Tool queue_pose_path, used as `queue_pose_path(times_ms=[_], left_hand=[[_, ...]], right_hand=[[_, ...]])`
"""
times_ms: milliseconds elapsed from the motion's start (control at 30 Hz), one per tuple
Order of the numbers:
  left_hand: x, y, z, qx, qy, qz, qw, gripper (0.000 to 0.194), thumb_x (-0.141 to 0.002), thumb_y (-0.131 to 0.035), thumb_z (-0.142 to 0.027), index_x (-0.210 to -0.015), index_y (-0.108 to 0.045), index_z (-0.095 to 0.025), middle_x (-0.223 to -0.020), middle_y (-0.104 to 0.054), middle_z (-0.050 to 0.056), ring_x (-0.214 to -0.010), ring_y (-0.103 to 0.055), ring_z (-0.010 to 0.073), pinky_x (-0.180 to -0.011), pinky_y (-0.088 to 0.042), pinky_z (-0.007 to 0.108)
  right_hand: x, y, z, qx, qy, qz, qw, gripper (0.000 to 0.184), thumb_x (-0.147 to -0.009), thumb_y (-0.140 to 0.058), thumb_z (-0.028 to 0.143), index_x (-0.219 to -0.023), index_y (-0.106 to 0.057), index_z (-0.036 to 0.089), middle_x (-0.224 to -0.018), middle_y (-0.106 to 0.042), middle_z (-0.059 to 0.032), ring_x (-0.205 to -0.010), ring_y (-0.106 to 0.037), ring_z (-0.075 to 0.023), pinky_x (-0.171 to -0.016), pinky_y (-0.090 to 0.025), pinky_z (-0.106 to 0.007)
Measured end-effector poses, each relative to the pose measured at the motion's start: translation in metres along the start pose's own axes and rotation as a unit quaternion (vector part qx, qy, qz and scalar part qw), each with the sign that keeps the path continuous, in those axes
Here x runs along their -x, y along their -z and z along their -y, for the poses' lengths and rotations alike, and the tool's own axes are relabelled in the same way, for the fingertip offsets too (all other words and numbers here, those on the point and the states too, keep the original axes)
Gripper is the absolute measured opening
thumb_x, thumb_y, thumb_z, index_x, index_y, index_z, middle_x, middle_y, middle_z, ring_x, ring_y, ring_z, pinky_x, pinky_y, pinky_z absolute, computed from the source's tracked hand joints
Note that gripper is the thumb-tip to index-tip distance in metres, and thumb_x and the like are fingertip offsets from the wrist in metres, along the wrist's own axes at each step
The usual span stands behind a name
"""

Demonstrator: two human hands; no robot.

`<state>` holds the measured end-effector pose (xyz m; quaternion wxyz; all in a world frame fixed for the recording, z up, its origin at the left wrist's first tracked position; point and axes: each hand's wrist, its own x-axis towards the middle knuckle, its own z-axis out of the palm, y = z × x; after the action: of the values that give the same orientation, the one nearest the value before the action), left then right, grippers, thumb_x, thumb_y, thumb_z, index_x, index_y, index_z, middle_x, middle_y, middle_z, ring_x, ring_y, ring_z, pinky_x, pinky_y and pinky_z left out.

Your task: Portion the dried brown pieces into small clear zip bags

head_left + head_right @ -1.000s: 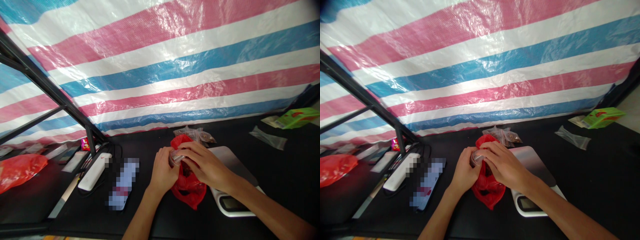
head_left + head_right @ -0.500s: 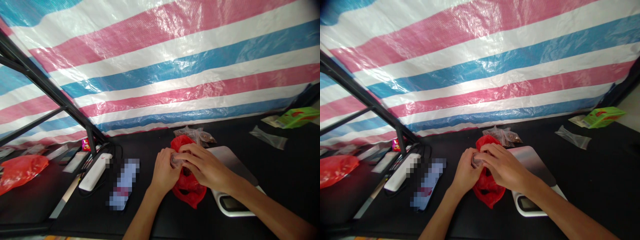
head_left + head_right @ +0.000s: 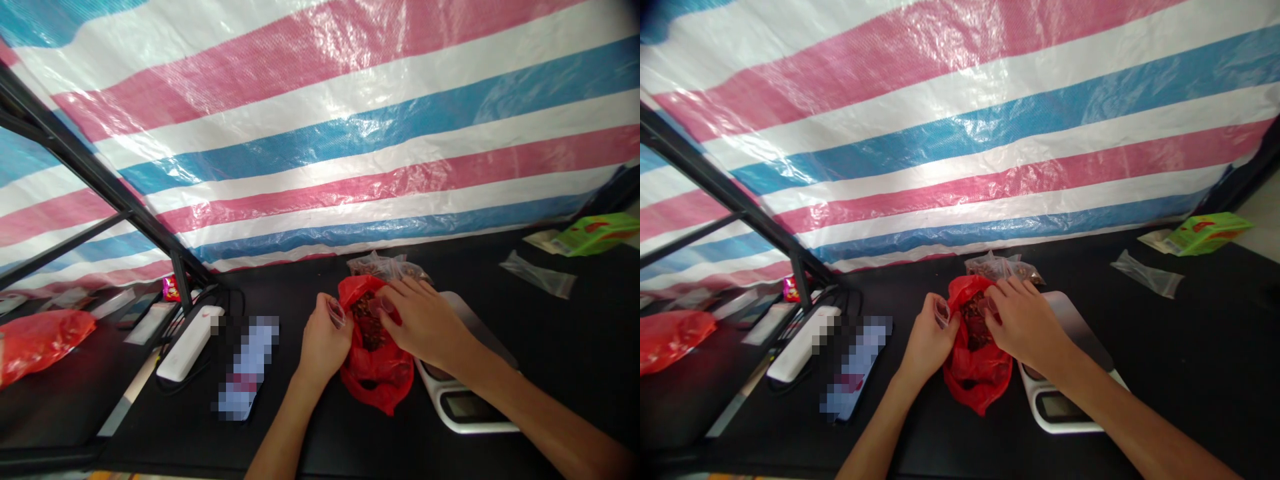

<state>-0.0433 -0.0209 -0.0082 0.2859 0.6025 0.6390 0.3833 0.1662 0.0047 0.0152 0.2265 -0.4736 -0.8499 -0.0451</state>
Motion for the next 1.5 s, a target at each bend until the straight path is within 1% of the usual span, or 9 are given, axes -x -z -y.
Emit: queue_pose_path(times_ms=[100, 233, 433, 567, 733, 867, 1067, 1267, 1500], left_hand=[[-0.001, -0.001, 0.001, 0.019, 0.006, 0.004, 1.0, 0.018, -0.088, -0.064, -0.017, -0.091, -0.047, -0.025, -0.073, -0.059, -0.005, -0.065, -0.06, 0.0153, -0.063, -0.039, 0.026], [-0.002, 0.0, 0.001, 0.06, -0.002, -0.008, 0.998, 0.019, -0.086, -0.061, -0.012, -0.09, -0.048, -0.024, -0.074, -0.058, -0.006, -0.066, -0.058, 0.0133, -0.064, -0.04, 0.024], [-0.004, 0.001, -0.001, 0.113, -0.018, -0.045, 0.992, 0.015, -0.088, -0.063, -0.018, -0.089, -0.049, -0.024, -0.075, -0.053, -0.006, -0.064, -0.054, 0.0118, -0.064, -0.041, 0.022], [-0.005, 0.003, -0.003, 0.153, -0.034, -0.105, 0.982, 0.016, -0.089, -0.064, -0.024, -0.089, -0.048, -0.024, -0.076, -0.052, -0.006, -0.068, -0.054, 0.0122, -0.067, -0.044, 0.022], [-0.003, 0.004, -0.007, 0.157, -0.045, -0.114, 0.98, 0.014, -0.093, -0.065, -0.031, -0.09, -0.055, -0.023, -0.075, -0.056, -0.005, -0.067, -0.056, 0.0125, -0.067, -0.046, 0.022], [-0.004, 0.003, -0.006, 0.161, -0.063, -0.133, 0.976, 0.009, -0.094, -0.064, -0.028, -0.096, -0.057, -0.022, -0.079, -0.059, -0.004, -0.071, -0.059, 0.0134, -0.069, -0.047, 0.023], [-0.008, 0.007, 0.003, 0.058, 0.01, -0.123, 0.991, 0.014, -0.089, -0.061, -0.016, -0.086, -0.049, -0.024, -0.072, -0.054, -0.005, -0.065, -0.056, 0.0146, -0.064, -0.041, 0.025], [-0.006, 0.007, -0.001, 0.055, 0.043, -0.098, 0.993, 0.017, -0.085, -0.064, -0.016, -0.086, -0.048, -0.024, -0.07, -0.054, -0.006, -0.062, -0.054, 0.0144, -0.062, -0.038, 0.025], [-0.007, 0.003, 0.0, 0.086, 0.064, -0.061, 0.992, 0.021, -0.082, -0.067, -0.016, -0.083, -0.047, -0.024, -0.068, -0.05, -0.007, -0.06, -0.051, 0.0124, -0.06, -0.037, 0.023]], right_hand=[[0.004, -0.007, -0.001, -0.002, 0.007, 0.011, 1.0, 0.014, -0.093, -0.064, 0.019, -0.104, -0.072, 0.018, -0.118, -0.067, -0.0168, -0.112, -0.058, -0.0361, -0.093, -0.05, -0.05], [0.005, -0.011, -0.003, -0.004, -0.002, -0.026, 1.0, 0.018, -0.096, -0.064, 0.02, -0.112, -0.073, 0.018, -0.14, -0.057, -0.0195, -0.126, -0.05, -0.0396, -0.105, -0.046, -0.058], [-0.002, -0.004, -0.004, -0.093, -0.003, -0.07, 0.993, 0.022, -0.1, -0.061, 0.023, -0.12, -0.071, 0.022, -0.116, -0.074, -0.0109, -0.109, -0.06, -0.0339, -0.099, -0.051, -0.056], [-0.006, 0.011, 0.001, -0.181, -0.01, -0.157, 0.971, 0.029, -0.104, -0.058, 0.029, -0.131, -0.066, 0.025, -0.127, -0.071, -0.0105, -0.12, -0.064, -0.0311, -0.108, -0.052, -0.051], [-0.003, 0.013, 0.006, -0.223, 0.029, -0.127, 0.966, 0.031, -0.103, -0.059, 0.028, -0.134, -0.066, 0.029, -0.131, -0.07, -0.0072, -0.12, -0.068, -0.0273, -0.107, -0.055, -0.044], [0.0, 0.005, 0.008, -0.228, 0.053, -0.15, 0.961, 0.036, -0.103, -0.06, 0.024, -0.139, -0.062, 0.03, -0.134, -0.068, -0.0082, -0.123, -0.066, -0.0277, -0.107, -0.054, -0.045], [-0.002, 0.002, 0.008, -0.17, 0.056, -0.083, 0.98, 0.031, -0.104, -0.058, 0.024, -0.133, -0.067, 0.028, -0.127, -0.067, -0.0103, -0.118, -0.064, -0.0297, -0.101, -0.053, -0.049], [0.0, -0.005, 0.003, -0.142, 0.06, 0.003, 0.988, 0.025, -0.102, -0.06, 0.02, -0.123, -0.071, 0.025, -0.115, -0.07, -0.0087, -0.106, -0.064, -0.0284, -0.094, -0.053, -0.048], [0.001, -0.004, 0.0, -0.111, 0.053, 0.063, 0.99, 0.019, -0.099, -0.062, 0.013, -0.112, -0.073, 0.022, -0.113, -0.073, -0.0089, -0.107, -0.066, -0.0292, -0.091, -0.048, -0.046]])
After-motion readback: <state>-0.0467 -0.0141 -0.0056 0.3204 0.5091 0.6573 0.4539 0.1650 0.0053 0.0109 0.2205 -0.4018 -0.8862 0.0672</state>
